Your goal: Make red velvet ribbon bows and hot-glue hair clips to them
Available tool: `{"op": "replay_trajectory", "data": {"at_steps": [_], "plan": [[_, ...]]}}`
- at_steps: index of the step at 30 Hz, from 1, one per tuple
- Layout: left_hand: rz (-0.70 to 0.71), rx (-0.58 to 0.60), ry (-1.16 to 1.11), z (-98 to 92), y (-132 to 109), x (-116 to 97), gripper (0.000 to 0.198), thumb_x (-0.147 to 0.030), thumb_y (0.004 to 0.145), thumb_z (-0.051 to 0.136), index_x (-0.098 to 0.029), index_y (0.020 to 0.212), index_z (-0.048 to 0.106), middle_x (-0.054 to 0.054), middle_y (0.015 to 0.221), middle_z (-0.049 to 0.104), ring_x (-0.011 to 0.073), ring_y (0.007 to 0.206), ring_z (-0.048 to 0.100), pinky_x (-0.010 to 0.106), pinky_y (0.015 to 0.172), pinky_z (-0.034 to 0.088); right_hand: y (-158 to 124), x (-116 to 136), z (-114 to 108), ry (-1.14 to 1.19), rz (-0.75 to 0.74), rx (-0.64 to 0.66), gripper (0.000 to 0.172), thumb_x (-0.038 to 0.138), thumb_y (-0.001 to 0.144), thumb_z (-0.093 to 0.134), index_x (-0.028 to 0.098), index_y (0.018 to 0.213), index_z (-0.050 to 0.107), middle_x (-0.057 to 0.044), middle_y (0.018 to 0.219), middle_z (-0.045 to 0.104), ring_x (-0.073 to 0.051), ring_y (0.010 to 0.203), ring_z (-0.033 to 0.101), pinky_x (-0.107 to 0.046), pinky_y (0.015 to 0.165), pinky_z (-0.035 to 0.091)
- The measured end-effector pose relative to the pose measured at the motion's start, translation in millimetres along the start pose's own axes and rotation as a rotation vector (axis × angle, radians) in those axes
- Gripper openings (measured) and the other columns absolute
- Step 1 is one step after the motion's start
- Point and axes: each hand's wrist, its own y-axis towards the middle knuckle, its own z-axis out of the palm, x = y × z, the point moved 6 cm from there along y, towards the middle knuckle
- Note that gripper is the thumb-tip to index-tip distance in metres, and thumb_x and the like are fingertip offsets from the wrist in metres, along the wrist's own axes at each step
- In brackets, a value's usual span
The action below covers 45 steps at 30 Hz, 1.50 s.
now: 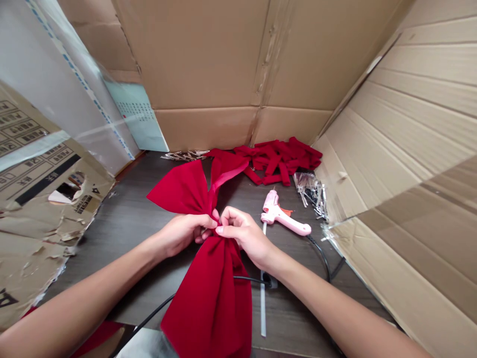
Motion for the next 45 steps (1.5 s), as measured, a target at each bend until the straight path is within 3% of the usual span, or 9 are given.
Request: {"op": "replay_trajectory", "data": {"at_steps": [3, 7, 14, 19, 24, 30, 36, 45], "plan": [[0.015, 0.079, -0.047, 0.6, 1.1, -2.8, 0.013, -0.022, 0.059, 0.071, -0.013, 0.064, 0.063, -0.003, 0.051, 0.049, 0.0072, 0.051, 0.039, 0.021, 0.049, 0.027, -1.0, 1.3, -4.8, -0.015, 0.016, -0.032, 0.033, 0.033, 0.069, 0.078, 0.02, 0.069, 0.048, 0.007, 0.057, 0.047, -0.008, 0.048, 0.036, -0.022, 0.048, 0.026], [0.031, 0.143, -0.061, 0.0, 2.4, -4.9, 0.021, -0.022, 0.059, 0.078, -0.011, 0.07, 0.065, -0.001, 0.059, 0.055, 0.0063, 0.054, 0.043, 0.021, 0.052, 0.031, -0.5, 1.1, -10.0, -0.069, 0.011, -0.028, 0.032, 0.041, 0.074, 0.076, 0.022, 0.078, 0.051, 0.006, 0.058, 0.049, -0.011, 0.049, 0.041, -0.023, 0.048, 0.03], [0.199, 0.012, 0.092, -6.4, 6.1, -11.0, 0.03, -0.032, 0.061, 0.084, -0.011, 0.067, 0.063, -0.002, 0.056, 0.052, 0.0069, 0.049, 0.042, 0.023, 0.046, 0.026, 2.2, 15.0, -18.9, -0.549, -0.203, -0.091, 0.02, 0.037, 0.082, 0.068, 0.02, 0.084, 0.059, -0.002, 0.084, 0.064, -0.016, 0.075, 0.058, -0.028, 0.067, 0.044], [0.249, 0.036, 0.097, -5.0, 6.6, -12.4, 0.03, -0.033, 0.063, 0.085, -0.01, 0.07, 0.066, 0.001, 0.061, 0.058, 0.0089, 0.054, 0.047, 0.023, 0.049, 0.033, -0.5, 14.6, -17.8, -0.43, -0.171, -0.081, 0.021, 0.037, 0.08, 0.069, 0.02, 0.08, 0.058, -0.001, 0.078, 0.062, -0.016, 0.073, 0.057, -0.028, 0.065, 0.044], [0.268, 0.113, -0.055, 1.8, 8.7, -11.1, 0.033, -0.027, 0.057, 0.089, -0.009, 0.076, 0.07, 0.004, 0.072, 0.065, 0.0119, 0.064, 0.057, 0.025, 0.059, 0.044, 1.1, 13.9, -21.1, -0.271, -0.099, -0.1, 0.029, 0.04, 0.073, 0.076, 0.018, 0.074, 0.058, 0.0, 0.071, 0.062, -0.013, 0.065, 0.054, -0.026, 0.061, 0.041], [0.266, 0.094, -0.085, 2.3, 9.9, -8.8, 0.034, -0.026, 0.057, 0.089, -0.009, 0.082, 0.072, 0.005, 0.078, 0.066, 0.0116, 0.065, 0.057, 0.024, 0.059, 0.041, 2.9, 13.5, -21.5, -0.177, -0.084, -0.096, 0.035, 0.044, 0.071, 0.079, 0.017, 0.076, 0.058, 0.0, 0.069, 0.063, -0.011, 0.061, 0.054, -0.023, 0.057, 0.04], [0.218, 0.16, -0.107, 9.6, 4.5, -6.8, 0.032, -0.02, 0.057, 0.088, -0.009, 0.083, 0.072, 0.004, 0.074, 0.067, 0.0126, 0.063, 0.059, 0.025, 0.06, 0.04, -1.4, 15.6, -15.9, -0.192, -0.11, -0.047, 0.038, 0.048, 0.073, 0.078, 0.018, 0.071, 0.055, 0.005, 0.054, 0.05, -0.006, 0.043, 0.038, -0.021, 0.042, 0.027], [0.221, 0.229, -0.196, 16.9, 5.3, -7.5, 0.022, -0.015, 0.06, 0.084, -0.01, 0.078, 0.073, 0.004, 0.071, 0.069, 0.0125, 0.063, 0.06, 0.029, 0.071, 0.045, -3.0, 16.6, -17.1, -0.154, -0.059, -0.141, 0.04, 0.048, 0.065, 0.084, 0.017, 0.069, 0.057, 0.003, 0.054, 0.053, -0.007, 0.043, 0.045, -0.019, 0.04, 0.031]]}}
